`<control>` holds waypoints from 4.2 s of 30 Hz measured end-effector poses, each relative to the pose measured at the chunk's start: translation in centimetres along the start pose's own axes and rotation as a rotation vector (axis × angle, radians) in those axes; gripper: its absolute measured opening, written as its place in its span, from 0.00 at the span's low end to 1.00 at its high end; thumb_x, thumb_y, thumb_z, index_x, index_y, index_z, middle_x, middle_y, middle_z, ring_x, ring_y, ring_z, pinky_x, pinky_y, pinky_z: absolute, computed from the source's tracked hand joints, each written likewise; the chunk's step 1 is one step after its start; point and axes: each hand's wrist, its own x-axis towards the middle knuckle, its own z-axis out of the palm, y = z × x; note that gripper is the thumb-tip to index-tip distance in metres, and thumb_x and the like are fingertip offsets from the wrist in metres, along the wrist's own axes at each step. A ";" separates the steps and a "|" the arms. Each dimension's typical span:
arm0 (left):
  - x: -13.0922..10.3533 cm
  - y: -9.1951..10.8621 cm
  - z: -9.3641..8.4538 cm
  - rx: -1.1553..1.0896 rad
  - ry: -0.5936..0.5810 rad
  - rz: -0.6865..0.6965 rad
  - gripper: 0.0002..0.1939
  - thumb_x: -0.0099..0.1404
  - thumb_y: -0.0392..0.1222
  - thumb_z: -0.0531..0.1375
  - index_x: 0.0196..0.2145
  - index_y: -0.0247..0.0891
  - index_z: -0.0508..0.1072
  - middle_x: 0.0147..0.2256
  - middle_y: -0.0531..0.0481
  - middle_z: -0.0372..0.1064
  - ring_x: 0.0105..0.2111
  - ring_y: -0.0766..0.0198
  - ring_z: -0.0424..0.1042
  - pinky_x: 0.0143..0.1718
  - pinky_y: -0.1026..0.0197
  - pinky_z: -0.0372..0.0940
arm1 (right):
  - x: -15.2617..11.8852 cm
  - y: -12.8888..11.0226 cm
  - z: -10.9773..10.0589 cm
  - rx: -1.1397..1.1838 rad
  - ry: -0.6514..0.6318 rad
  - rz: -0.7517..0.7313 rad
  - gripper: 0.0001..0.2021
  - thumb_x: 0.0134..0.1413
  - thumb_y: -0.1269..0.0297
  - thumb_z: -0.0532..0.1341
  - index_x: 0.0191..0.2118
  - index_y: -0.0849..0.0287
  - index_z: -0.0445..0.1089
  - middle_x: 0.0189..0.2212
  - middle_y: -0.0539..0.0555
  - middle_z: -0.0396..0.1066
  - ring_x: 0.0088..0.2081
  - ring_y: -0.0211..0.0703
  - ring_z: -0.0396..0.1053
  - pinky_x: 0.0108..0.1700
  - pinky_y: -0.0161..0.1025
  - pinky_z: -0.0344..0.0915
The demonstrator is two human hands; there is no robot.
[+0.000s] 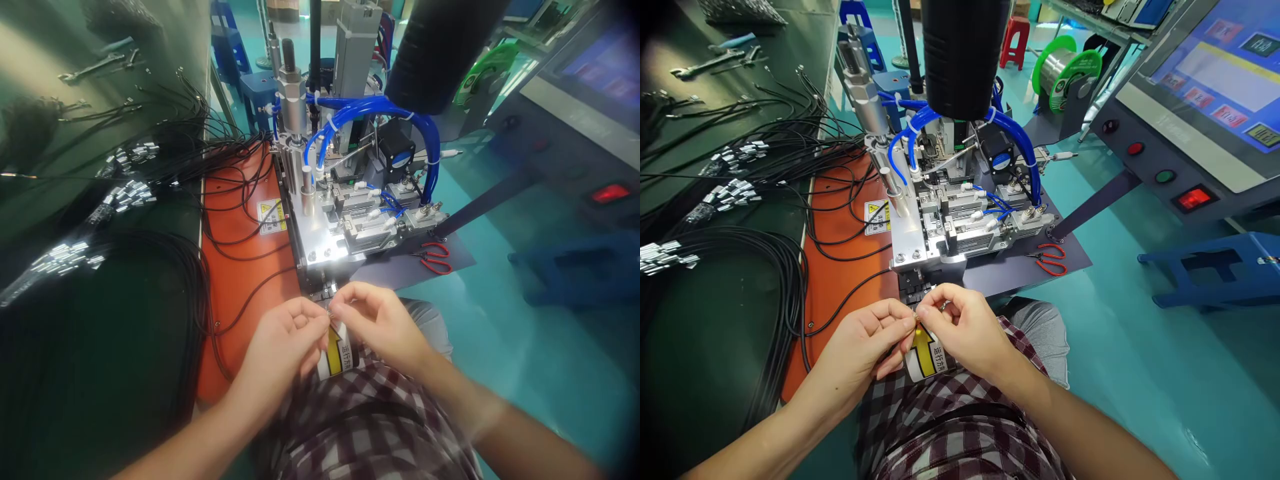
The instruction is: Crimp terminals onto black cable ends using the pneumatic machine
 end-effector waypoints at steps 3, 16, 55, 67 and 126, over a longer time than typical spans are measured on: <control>0.1 -0.2 0.0 0.033 0.006 0.011 0.10 0.61 0.43 0.60 0.25 0.36 0.67 0.16 0.59 0.62 0.13 0.76 0.50 0.18 0.68 0.48 | -0.1 0.0 0.3 -0.062 0.022 -0.065 0.07 0.57 0.66 0.59 0.29 0.59 0.67 0.25 0.49 0.65 0.27 0.37 0.62 0.30 0.34 0.60; 0.3 0.0 -0.1 0.008 0.008 0.020 0.10 0.60 0.43 0.61 0.27 0.35 0.68 0.18 0.57 0.64 0.12 0.78 0.51 0.16 0.69 0.47 | -0.3 -0.3 -0.9 -0.116 -0.070 0.004 0.11 0.62 0.60 0.55 0.30 0.58 0.66 0.19 0.44 0.59 0.20 0.33 0.55 0.21 0.31 0.52; 2.8 -1.7 -3.9 1.373 0.142 0.922 0.24 0.66 0.29 0.47 0.54 0.41 0.70 0.29 0.53 0.57 0.24 0.67 0.61 0.23 0.67 0.55 | 4.6 3.6 -2.3 0.014 -0.118 -0.210 0.10 0.61 0.64 0.56 0.28 0.59 0.61 0.24 0.47 0.58 0.28 0.37 0.56 0.31 0.35 0.56; 3.0 -2.7 -3.8 1.483 0.214 0.888 0.24 0.67 0.29 0.46 0.56 0.45 0.66 0.32 0.52 0.59 0.25 0.65 0.64 0.23 0.65 0.58 | 4.9 5.1 -1.7 -0.043 -0.036 -0.305 0.10 0.62 0.66 0.54 0.28 0.58 0.61 0.24 0.48 0.57 0.28 0.38 0.55 0.29 0.35 0.55; 2.3 -2.3 -3.6 1.563 0.193 0.803 0.27 0.63 0.29 0.50 0.58 0.45 0.63 0.37 0.49 0.65 0.28 0.63 0.69 0.27 0.63 0.65 | 4.5 4.0 -2.5 -0.252 -0.025 -0.297 0.08 0.61 0.68 0.55 0.30 0.58 0.63 0.25 0.48 0.62 0.27 0.38 0.60 0.30 0.35 0.57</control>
